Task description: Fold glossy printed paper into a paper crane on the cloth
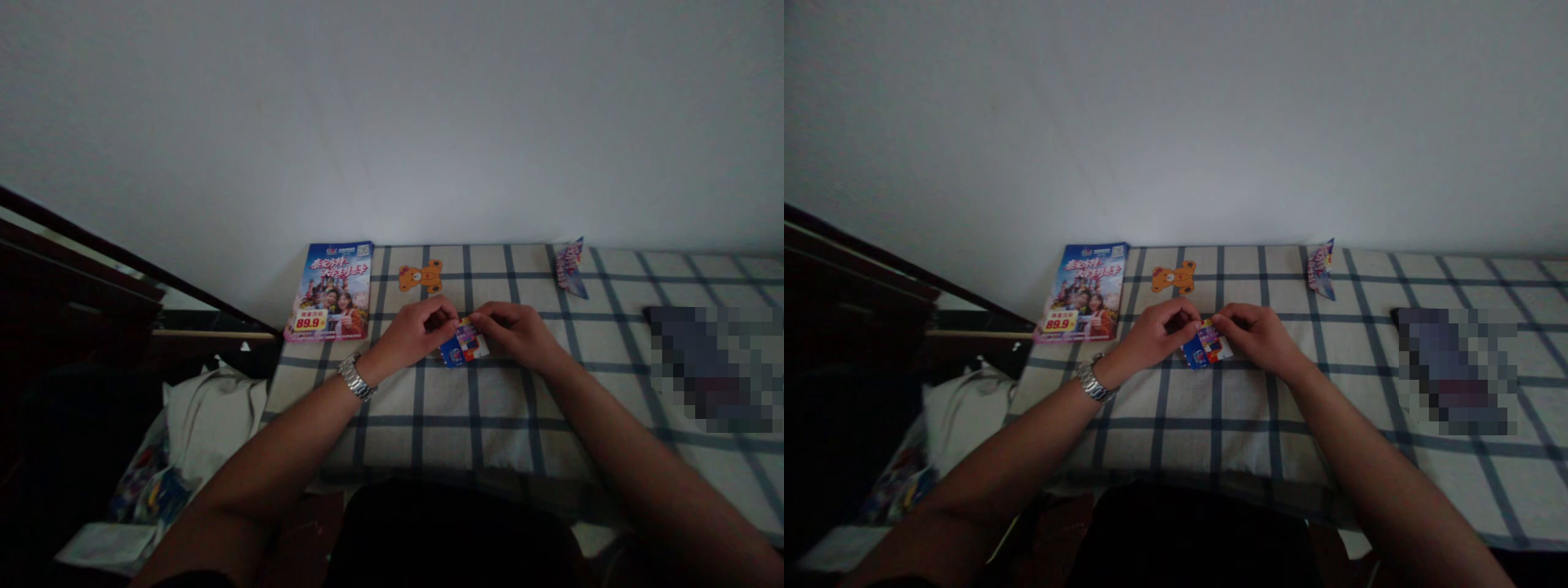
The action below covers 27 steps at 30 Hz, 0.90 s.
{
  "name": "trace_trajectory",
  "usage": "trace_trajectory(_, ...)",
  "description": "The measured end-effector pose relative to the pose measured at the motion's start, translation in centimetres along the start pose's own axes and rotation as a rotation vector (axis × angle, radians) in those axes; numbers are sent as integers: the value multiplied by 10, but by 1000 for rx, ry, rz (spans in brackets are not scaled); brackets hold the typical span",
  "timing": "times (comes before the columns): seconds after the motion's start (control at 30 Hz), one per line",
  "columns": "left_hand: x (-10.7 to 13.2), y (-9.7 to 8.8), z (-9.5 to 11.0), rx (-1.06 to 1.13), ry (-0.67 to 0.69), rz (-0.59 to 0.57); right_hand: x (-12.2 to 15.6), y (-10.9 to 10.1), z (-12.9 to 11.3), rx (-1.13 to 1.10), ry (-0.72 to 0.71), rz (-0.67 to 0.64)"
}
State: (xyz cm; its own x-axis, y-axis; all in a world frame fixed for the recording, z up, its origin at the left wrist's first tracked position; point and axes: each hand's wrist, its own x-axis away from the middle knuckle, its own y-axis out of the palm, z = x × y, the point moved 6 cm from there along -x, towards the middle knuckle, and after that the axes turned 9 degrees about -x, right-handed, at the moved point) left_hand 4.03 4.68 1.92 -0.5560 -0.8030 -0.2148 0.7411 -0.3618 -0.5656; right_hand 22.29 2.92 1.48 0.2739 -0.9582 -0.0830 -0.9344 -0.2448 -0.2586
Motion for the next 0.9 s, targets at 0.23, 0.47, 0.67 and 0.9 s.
trace_trajectory(0.23, 0, 0, -6, 12, -11, 17, -1, 1, 6, -25, 24, -3)
trace_trajectory(0.47, 0, -1, -3, -11, -4, 20, 0, 0, 4, 22, -10, -16)
trace_trajectory(0.67, 1, 0, 1, -2, -16, -12, 1, 2, 1, 40, -23, -22)
trace_trajectory(0.9, 0, -1, -3, 15, -10, 24, -1, 3, 3, -3, -7, -13)
